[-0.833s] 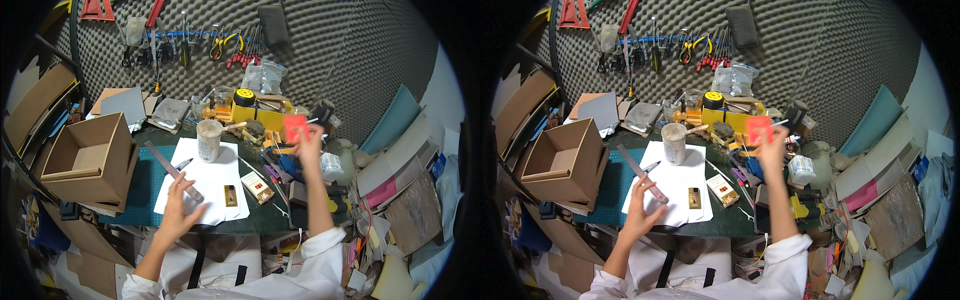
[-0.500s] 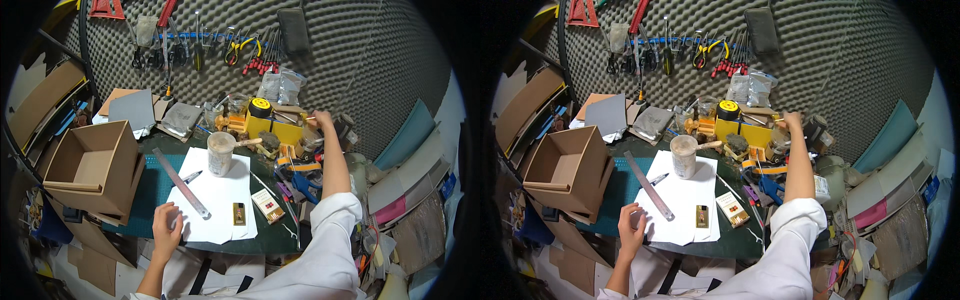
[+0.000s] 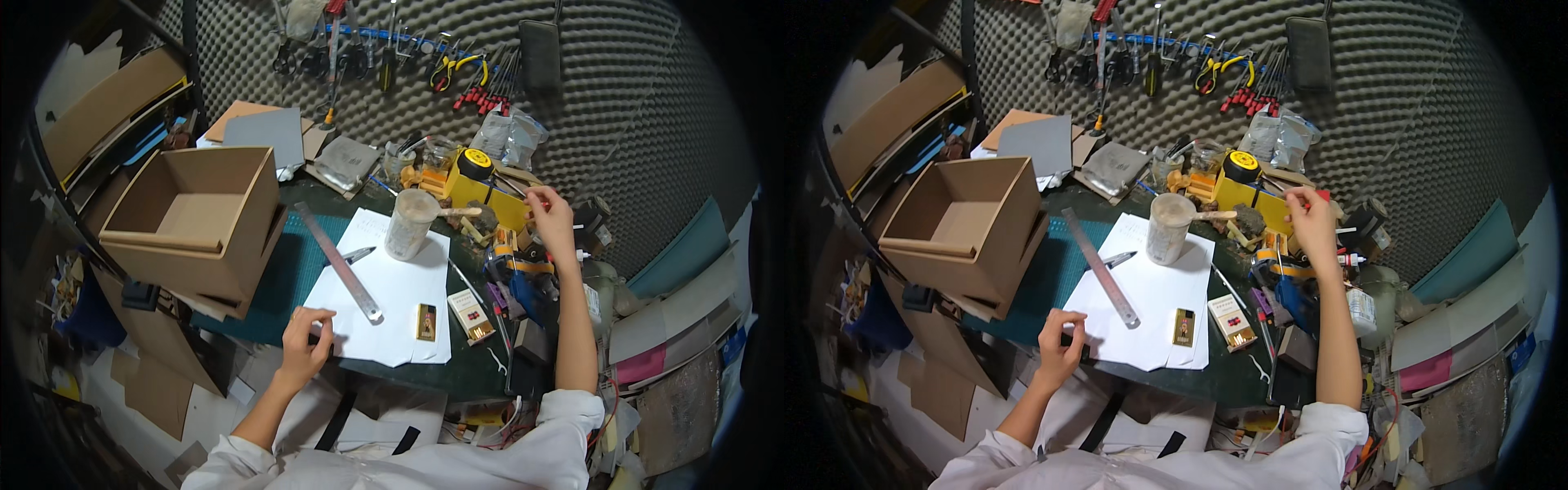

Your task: The person measures and cuts cardboard pieces using a table saw, then assembles them into a box shape. They use a ruler for measurements, a staple gun to join edges, and repeatedly check fit and alignment during assembly.

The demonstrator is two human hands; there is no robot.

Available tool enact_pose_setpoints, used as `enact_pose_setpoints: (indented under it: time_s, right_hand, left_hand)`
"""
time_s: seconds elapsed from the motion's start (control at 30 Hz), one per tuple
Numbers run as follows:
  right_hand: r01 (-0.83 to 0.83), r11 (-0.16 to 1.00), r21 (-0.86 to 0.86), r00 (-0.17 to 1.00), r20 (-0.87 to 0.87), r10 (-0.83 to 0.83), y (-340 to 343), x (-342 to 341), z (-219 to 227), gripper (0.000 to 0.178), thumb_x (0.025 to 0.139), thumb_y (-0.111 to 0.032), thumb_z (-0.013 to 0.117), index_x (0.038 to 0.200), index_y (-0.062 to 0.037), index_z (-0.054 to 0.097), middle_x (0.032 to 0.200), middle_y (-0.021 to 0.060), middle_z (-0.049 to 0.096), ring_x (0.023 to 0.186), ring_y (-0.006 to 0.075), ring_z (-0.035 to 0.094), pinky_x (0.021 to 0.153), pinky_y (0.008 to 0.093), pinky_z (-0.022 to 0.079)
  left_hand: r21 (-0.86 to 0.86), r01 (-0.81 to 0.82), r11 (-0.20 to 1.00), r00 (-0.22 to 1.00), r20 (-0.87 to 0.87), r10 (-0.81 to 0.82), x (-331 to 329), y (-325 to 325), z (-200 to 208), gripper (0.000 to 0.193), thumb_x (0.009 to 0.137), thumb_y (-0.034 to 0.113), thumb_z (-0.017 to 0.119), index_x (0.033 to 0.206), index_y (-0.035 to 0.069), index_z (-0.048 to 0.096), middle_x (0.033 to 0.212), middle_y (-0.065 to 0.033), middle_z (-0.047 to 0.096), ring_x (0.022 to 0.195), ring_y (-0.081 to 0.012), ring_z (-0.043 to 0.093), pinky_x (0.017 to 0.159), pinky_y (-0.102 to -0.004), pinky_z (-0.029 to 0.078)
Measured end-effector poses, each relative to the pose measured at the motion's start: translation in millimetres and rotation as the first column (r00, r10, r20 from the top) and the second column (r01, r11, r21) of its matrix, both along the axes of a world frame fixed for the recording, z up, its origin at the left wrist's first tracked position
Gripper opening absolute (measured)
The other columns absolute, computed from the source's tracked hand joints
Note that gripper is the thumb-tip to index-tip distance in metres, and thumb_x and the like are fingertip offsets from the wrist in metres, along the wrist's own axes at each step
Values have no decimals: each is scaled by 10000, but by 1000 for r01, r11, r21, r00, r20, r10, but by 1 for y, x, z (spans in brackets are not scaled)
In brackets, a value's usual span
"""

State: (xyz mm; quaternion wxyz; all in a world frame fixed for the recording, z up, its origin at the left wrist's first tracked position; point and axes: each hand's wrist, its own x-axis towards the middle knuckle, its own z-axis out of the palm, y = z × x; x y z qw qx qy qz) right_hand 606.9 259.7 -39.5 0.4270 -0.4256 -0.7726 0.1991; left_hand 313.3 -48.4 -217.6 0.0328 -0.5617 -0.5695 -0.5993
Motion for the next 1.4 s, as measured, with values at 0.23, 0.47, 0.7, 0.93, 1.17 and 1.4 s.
enact_pose_setpoints:
  time_s: [0.23, 0.47, 0.7, 0.93, 1.17, 1.4]
  right_hand:
    - [129, 981, 145, 981, 124, -147, 11, -4, 10, 227, 891, -163, 624, 1081, -42, 649, 876, 112, 698, 779, 217, 687, 713, 319, 520]
    - [-75, 931, 358, 909, 408, -83, 135, -14, 3, 543, 766, -143, 736, 1276, -82, 562, 1256, 185, 578, 1190, 344, 541, 994, 401, 443]
    - [-22, 999, 36, 750, 661, -7, 186, -100, -20, 904, 641, -615, 763, 1327, -78, 520, 1263, 252, 566, 1186, 391, 536, 1017, 448, 422]
    - [-107, 993, -54, 867, 484, 120, 207, -84, -20, 801, 687, -523, 804, 1272, -25, 579, 1149, 179, 649, 997, 281, 653, 858, 356, 512]
    - [-105, 943, -315, 994, -60, 91, 198, -47, 39, 634, 819, -382, 763, 1322, -47, 574, 1147, 85, 654, 998, 130, 611, 897, 248, 460]
    - [-100, 930, -354, 984, 105, 146, 179, -72, 28, 712, 789, -290, 805, 1385, -37, 507, 1187, 133, 636, 999, 143, 610, 862, 254, 482]
  left_hand:
    - [-76, 46, 996, 982, 184, -32, -4, 5, 20, 147, 878, 6, 607, 1023, 29, 610, 760, -59, 603, 674, -160, 567, 614, -279, 445]
    - [-164, 84, 983, 946, 324, -27, -10, 17, 5, 138, 900, 11, 598, 1037, 21, 608, 783, -19, 577, 676, -69, 526, 570, -208, 414]
    - [-303, -94, 948, 990, 76, 122, -4, 16, 6, 94, 845, -16, 631, 936, 9, 629, 737, -59, 571, 604, -127, 515, 546, -250, 396]
    - [-347, -101, 932, 985, 94, 142, -7, 24, 10, 73, 799, -8, 662, 867, 9, 642, 717, -88, 591, 593, -189, 539, 546, -288, 408]
    - [-332, -98, 938, 983, 114, 143, -11, 22, 7, 86, 783, -24, 664, 859, 7, 640, 711, -89, 593, 600, -189, 551, 552, -283, 416]
    - [-331, -61, 942, 985, 131, 110, -16, 24, 9, 81, 790, -25, 661, 861, 4, 637, 693, -88, 573, 588, -180, 539, 544, -275, 409]
